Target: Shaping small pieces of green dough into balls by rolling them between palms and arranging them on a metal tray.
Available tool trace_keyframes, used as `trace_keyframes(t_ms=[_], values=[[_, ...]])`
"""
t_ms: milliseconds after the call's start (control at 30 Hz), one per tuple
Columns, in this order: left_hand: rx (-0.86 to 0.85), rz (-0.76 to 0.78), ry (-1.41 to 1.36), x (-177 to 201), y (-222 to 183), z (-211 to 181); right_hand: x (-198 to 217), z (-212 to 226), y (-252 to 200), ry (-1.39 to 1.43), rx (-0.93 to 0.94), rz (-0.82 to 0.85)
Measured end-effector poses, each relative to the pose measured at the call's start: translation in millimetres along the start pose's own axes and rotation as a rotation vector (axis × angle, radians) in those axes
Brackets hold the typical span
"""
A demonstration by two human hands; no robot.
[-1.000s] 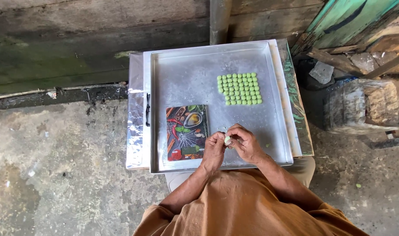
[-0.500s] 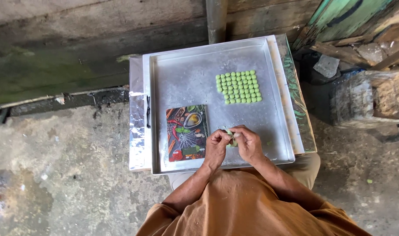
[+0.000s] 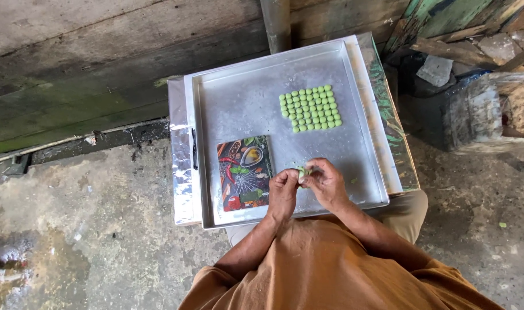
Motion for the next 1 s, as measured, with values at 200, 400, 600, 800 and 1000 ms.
trace_keyframes(t_ms=[200,400,600,800,1000], values=[[0.167,-0.025,-0.239,9,0,46,-4,13,5,-0.078,0.197,0.158],[0.093,0.003,-0.24,-2,-5,25,13,-3,-3,-0.15,0.086,-0.025],[0.02,-0.027,-0.163,3,-4,18,11,2,-2,-0.323,0.061,-0.021],[0.028,-0.03,-0.208,13,-5,24,-9,14,-7,-0.163,-0.07,0.072],[0.008,-0.055,-0.216,10,-7,5,-9,14,2,-0.193,-0.031,0.09]])
Point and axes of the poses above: each hand's wrist, its own y-axis towards the middle knuckle, its own x-axis out of the back of the hand, z = x × y, the point moved 6 cm from there along y, towards the middle knuckle, and after that the axes turned 4 degrees about z, right-handed, at the moved point
